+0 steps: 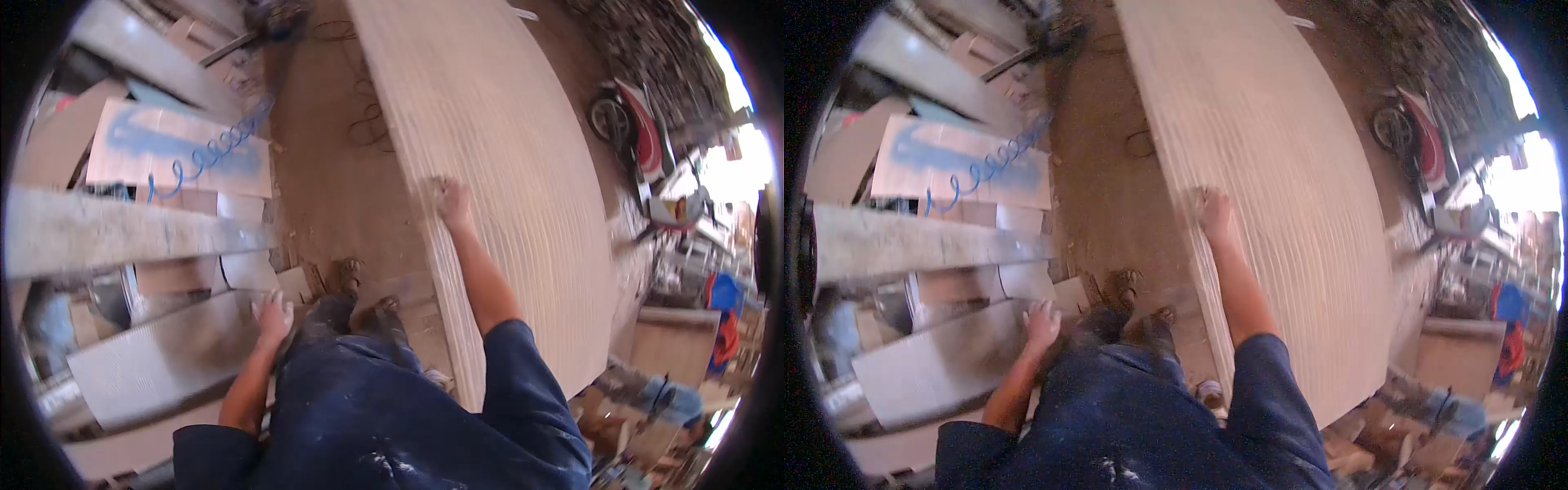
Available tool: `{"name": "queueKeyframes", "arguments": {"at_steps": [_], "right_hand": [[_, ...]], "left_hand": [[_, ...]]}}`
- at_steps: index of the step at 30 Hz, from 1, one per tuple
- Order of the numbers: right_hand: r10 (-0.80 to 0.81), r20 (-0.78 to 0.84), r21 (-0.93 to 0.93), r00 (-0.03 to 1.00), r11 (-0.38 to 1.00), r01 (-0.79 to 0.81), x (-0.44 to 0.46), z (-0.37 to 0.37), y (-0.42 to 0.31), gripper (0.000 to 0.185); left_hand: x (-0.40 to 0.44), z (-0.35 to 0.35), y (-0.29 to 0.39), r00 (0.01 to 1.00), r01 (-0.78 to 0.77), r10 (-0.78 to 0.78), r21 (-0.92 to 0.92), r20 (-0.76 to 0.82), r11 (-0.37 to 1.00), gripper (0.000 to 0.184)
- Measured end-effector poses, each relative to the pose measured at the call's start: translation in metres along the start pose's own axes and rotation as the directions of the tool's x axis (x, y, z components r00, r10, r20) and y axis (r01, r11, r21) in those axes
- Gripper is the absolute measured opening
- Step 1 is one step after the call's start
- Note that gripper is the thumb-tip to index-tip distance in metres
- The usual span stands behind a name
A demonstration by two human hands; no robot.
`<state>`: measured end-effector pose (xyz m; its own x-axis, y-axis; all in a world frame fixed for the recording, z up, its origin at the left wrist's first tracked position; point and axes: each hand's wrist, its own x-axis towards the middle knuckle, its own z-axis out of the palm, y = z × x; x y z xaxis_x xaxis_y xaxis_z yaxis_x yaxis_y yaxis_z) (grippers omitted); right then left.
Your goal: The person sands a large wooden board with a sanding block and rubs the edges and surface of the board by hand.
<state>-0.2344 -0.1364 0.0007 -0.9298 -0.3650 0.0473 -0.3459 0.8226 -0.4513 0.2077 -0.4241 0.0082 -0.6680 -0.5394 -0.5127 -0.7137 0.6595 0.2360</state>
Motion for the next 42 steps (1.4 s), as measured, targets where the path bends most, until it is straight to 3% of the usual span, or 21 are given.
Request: {"name": "queueKeyframes", "arguments": {"at_steps": [2, 5, 7, 9, 13, 15, 17, 20, 24, 26, 28, 31, 33, 34, 36, 37, 39, 42], "right_hand": [[0.002, 0.099, 0.032, 0.995, 0.999, -0.005, 0.026, -0.008, -0.018, 0.024], [0.02, 0.071, 0.165, 0.997, 0.986, -0.032, 0.011, -0.012, -0.014, 0.024], [-0.162, 0.006, 0.139, 0.987, 0.977, 0.16, -0.039, -0.017, 0.014, 0.024], [-0.124, 0.021, 0.086, 0.992, 0.989, 0.121, -0.104, -0.054, 0.013, 0.025], [-0.026, 0.047, 0.326, 0.999, 0.945, 0.009, -0.256, -0.104, 0.04, 0.021], [-0.026, 0.019, 0.216, 0.999, 0.976, 0.021, -0.336, -0.111, 0.065, 0.023], [0.06, 0.052, 0.174, 0.997, 0.982, -0.068, -0.399, -0.122, 0.079, 0.023], [0.149, 0.002, 0.168, 0.989, 0.975, -0.147, -0.424, -0.12, 0.08, 0.024], [0.142, -0.025, 0.204, 0.99, 0.97, -0.134, -0.349, -0.099, 0.058, 0.022], [0.045, -0.095, 0.222, 0.994, 0.975, -0.023, -0.285, -0.085, 0.044, 0.022], [0.07, -0.043, 0.24, 0.997, 0.969, -0.058, -0.216, -0.076, 0.022, 0.017], [0.09, -0.083, 0.249, 0.993, 0.966, -0.066, -0.105, -0.042, -0.005, 0.015], [0.048, -0.146, 0.259, 0.988, 0.966, -0.008, -0.028, -0.015, -0.017, 0.014], [0.01, -0.199, 0.267, 0.98, 0.963, 0.044, 0.014, -0.003, -0.026, 0.014], [0.017, -0.166, 0.191, 0.986, 0.981, 0.015, 0.093, 0.014, -0.046, 0.014], [-0.018, -0.185, 0.211, 0.983, 0.976, 0.058, 0.136, 0.023, -0.057, 0.015], [-0.091, -0.236, 0.208, 0.968, 0.968, 0.142, 0.229, 0.046, -0.074, 0.017], [-0.115, -0.245, 0.148, 0.963, 0.977, 0.155, 0.344, 0.085, -0.09, 0.018]], "left_hand": [[-0.017, 0.012, -0.014, 0.998, 0.057, -0.057, 0.045, -0.001, 0.997, 0.051], [-0.041, 0.025, -0.019, 0.984, 0.173, -0.173, -0.009, 0.052, 0.985, 0.05], [-0.054, 0.033, -0.014, 0.976, 0.2, -0.198, -0.019, 0.09, 0.98, 0.051], [-0.066, 0.042, -0.011, 0.95, 0.271, -0.259, -0.05, 0.173, 0.961, 0.052], [-0.073, 0.084, -0.033, 0.903, 0.32, -0.307, 0.006, 0.301, 0.947, 0.055], [-0.077, 0.11, -0.052, 0.901, 0.328, -0.302, -0.031, 0.311, 0.944, 0.056], [-0.081, 0.108, -0.045, 0.9, 0.329, -0.305, -0.026, 0.31, 0.944, 0.055], [-0.073, 0.139, -0.072, 0.902, 0.311, -0.291, -0.015, 0.319, 0.95, 0.053], [-0.043, 0.122, -0.07, 0.908, 0.289, -0.249, -0.074, 0.336, 0.954, 0.049], [-0.02, 0.113, -0.071, 0.927, 0.249, -0.2, -0.12, 0.318, 0.961, 0.047], [0.006, 0.107, -0.074, 0.942, 0.215, -0.156, -0.177, 0.296, 0.96, 0.046], [0.047, 0.109, -0.091, 0.905, 0.179, -0.08, -0.205, 0.417, 0.962, 0.043], [0.069, 0.12, -0.106, 0.967, 0.14, -0.057, -0.328, 0.248, 0.934, 0.042], [0.085, 0.11, -0.107, 0.968, 0.135, -0.053, -0.33, 0.246, 0.934, 0.042], [0.108, 0.092, -0.095, 0.915, 0.364, -0.219, -0.459, 0.339, 0.811, 0.044], [0.114, 0.07, -0.082, 0.909, 0.377, -0.228, -0.456, 0.348, 0.806, 0.044], [0.143, -0.001, -0.038, 0.975, 0.215, -0.211, -0.56, 0.073, 0.8, 0.043], [0.196, -0.07, -0.003, 0.992, 0.119, -0.122, -0.606, 0.035, 0.786, 0.039]]}}
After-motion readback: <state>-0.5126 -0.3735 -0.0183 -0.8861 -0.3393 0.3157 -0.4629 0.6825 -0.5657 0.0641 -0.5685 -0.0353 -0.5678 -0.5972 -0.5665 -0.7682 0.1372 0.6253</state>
